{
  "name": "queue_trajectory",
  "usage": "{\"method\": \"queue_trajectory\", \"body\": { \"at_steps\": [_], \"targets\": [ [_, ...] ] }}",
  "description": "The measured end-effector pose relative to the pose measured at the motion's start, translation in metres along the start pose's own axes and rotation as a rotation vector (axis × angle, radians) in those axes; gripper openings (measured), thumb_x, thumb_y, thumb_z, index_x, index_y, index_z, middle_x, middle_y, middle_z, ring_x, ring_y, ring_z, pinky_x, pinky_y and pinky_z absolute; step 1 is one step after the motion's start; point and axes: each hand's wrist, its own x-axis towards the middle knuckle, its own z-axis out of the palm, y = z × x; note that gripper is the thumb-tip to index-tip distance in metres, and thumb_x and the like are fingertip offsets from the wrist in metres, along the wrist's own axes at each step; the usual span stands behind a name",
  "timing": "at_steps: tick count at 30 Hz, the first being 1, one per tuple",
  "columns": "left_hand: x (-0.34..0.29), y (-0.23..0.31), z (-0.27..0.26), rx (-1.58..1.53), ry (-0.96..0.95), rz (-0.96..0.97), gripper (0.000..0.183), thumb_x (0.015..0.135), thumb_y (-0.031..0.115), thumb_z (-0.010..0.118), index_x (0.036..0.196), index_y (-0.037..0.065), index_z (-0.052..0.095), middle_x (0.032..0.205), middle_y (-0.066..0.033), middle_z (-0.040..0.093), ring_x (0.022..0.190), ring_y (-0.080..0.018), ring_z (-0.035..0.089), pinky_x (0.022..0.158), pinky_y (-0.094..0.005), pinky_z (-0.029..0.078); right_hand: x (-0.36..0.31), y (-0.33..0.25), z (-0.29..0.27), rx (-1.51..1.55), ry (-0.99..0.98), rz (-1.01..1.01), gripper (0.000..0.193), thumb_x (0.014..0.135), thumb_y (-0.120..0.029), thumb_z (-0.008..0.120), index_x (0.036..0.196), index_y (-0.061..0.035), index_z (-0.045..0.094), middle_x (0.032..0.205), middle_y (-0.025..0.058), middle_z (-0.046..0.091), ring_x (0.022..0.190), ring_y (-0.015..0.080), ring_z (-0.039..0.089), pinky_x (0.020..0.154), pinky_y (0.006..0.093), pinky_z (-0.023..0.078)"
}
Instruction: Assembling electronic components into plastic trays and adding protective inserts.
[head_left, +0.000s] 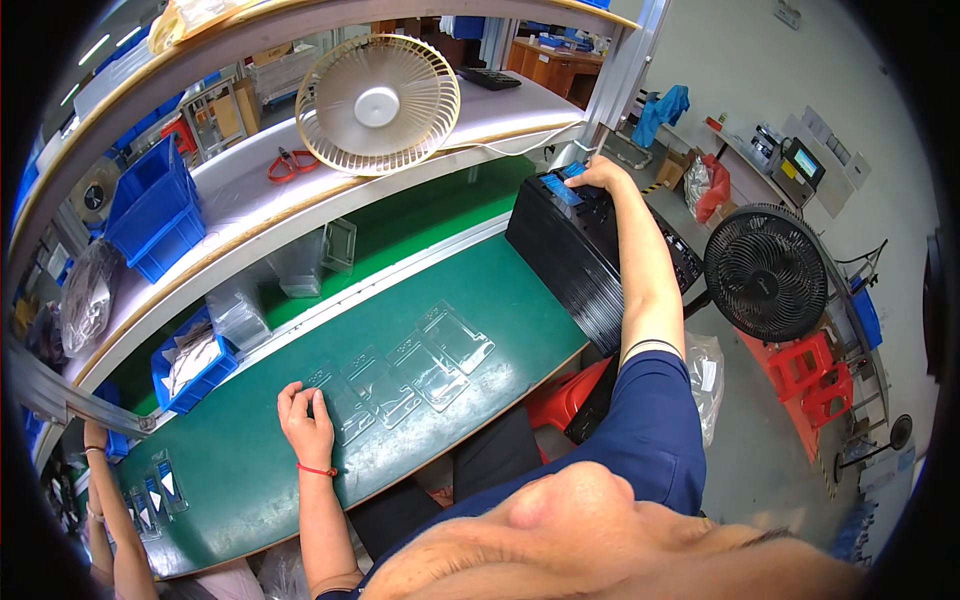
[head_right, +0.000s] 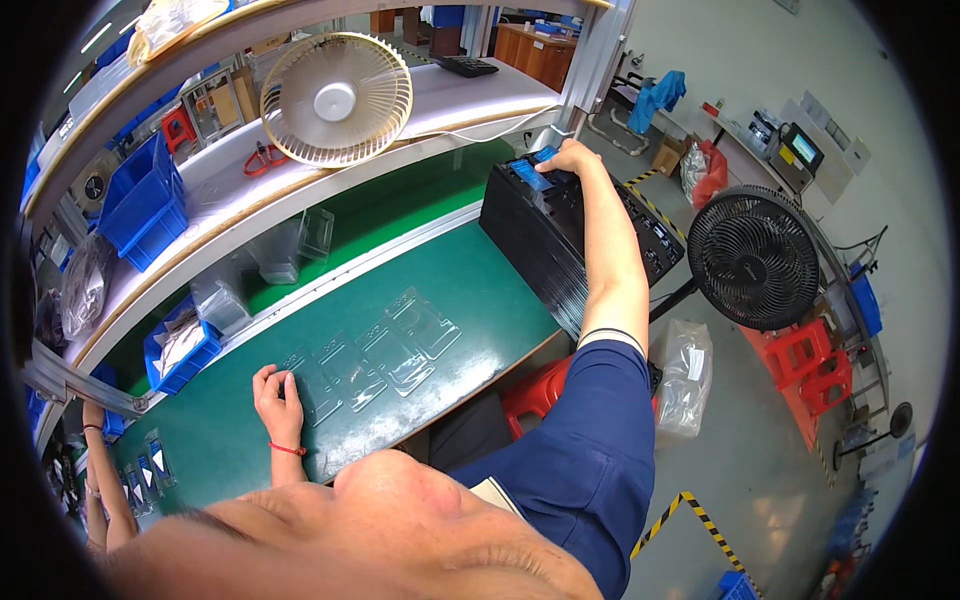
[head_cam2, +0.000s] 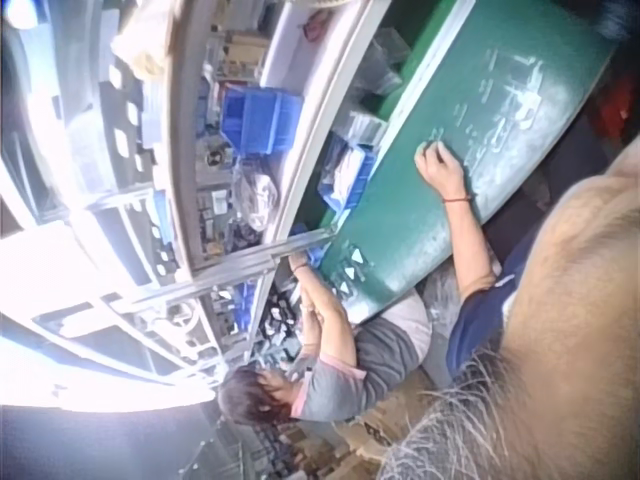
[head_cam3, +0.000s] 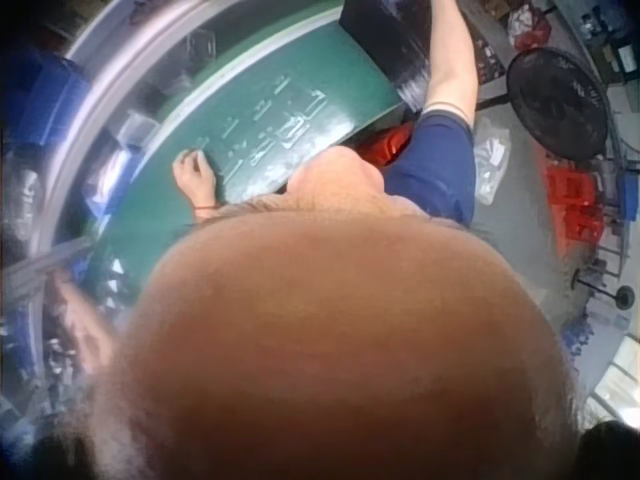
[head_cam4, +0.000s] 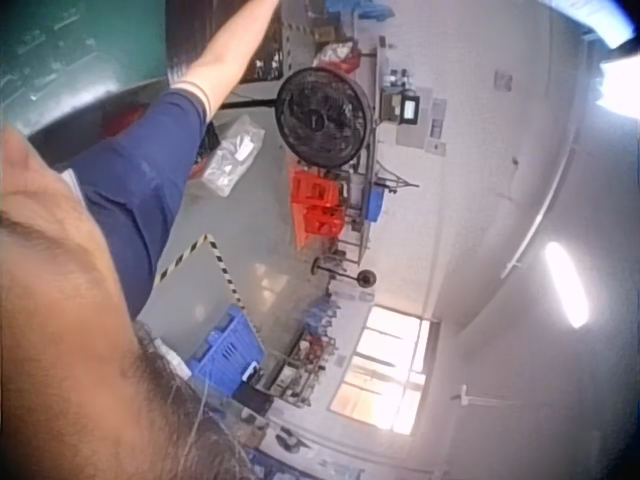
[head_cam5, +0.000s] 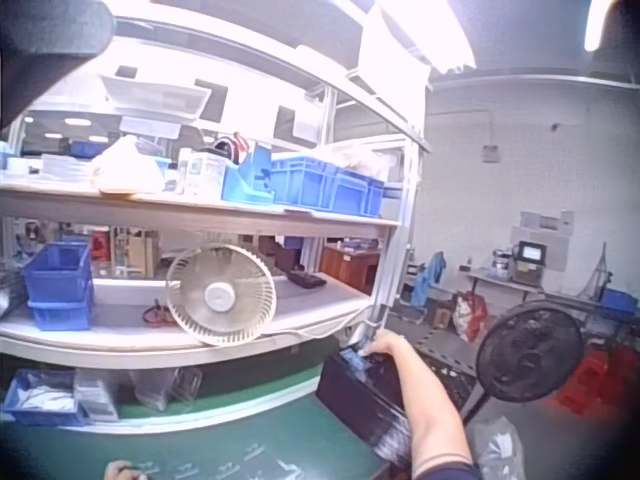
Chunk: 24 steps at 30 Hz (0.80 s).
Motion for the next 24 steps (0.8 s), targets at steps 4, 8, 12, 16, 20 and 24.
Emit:
{"method": "queue_trajectory", "body": {
  "at_steps": [4,8,12,16,20,24],
  "targets": [
    [-0.001,0.0,0.0,0.001,0.003,0.008,0.008,0.082,0.008,0.065,0.083,0.0,0.066,0.102,-0.0174,0.059,0.096,-0.0324,0.058,0.083,-0.0405,0.046,-0.014,-0.007,-0.001,0.037,0.039,0.018,0.091,0.057,-0.051,0.081,0.127,-0.0004,0.053,0.134,0.0155,0.053,0.125,0.0297,0.049,0.108,0.0528,0.024],
    [-0.003,-0.001,-0.002,0.009,0.012,0.006,0.009,0.082,0.008,0.065,0.084,0.0,0.066,0.103,-0.0179,0.059,0.096,-0.0326,0.058,0.083,-0.0402,0.047,-0.055,-0.036,-0.022,-0.084,0.132,0.1,0.072,0.063,-0.049,0.073,0.118,-0.0035,0.062,0.126,0.0165,0.059,0.122,0.0303,0.052,0.108,0.0485,0.026],
    [0.0,0.001,-0.001,0.006,0.014,0.022,0.009,0.082,0.008,0.065,0.084,0.0,0.066,0.103,-0.018,0.059,0.096,-0.0327,0.058,0.082,-0.0402,0.047,-0.059,-0.04,-0.028,0.004,0.141,0.068,0.069,0.063,-0.05,0.065,0.111,-0.0011,0.066,0.122,0.0172,0.061,0.118,0.0301,0.055,0.103,0.047,0.029],
    [0.0,0.003,-0.002,-0.006,0.014,0.011,0.008,0.082,0.008,0.065,0.083,0.0,0.066,0.103,-0.0179,0.059,0.096,-0.0327,0.059,0.082,-0.0404,0.047,-0.066,-0.072,-0.004,-0.188,0.009,-0.086,0.073,0.057,-0.049,0.069,0.109,0.0022,0.066,0.12,0.0174,0.063,0.112,0.0313,0.059,0.099,0.048,0.033],
    [0.002,0.004,-0.002,-0.022,0.035,0.006,0.008,0.081,0.007,0.065,0.083,-0.001,0.066,0.103,-0.0182,0.06,0.096,-0.0327,0.059,0.083,-0.0401,0.047,-0.058,-0.072,0.001,-0.136,-0.011,-0.05,0.067,0.056,-0.045,0.071,0.105,0.0004,0.067,0.116,0.0167,0.064,0.111,0.0298,0.059,0.098,0.0493,0.034],
    [0.001,0.007,-0.002,-0.04,0.065,0.017,0.007,0.08,0.006,0.065,0.084,-0.001,0.066,0.103,-0.0185,0.06,0.096,-0.0329,0.058,0.083,-0.0397,0.047,-0.072,-0.079,-0.002,-0.093,0.091,-0.015,0.059,0.056,-0.042,0.071,0.1,-0.0029,0.069,0.111,0.0158,0.067,0.107,0.0278,0.061,0.095,0.0433,0.035]
  ]
}}
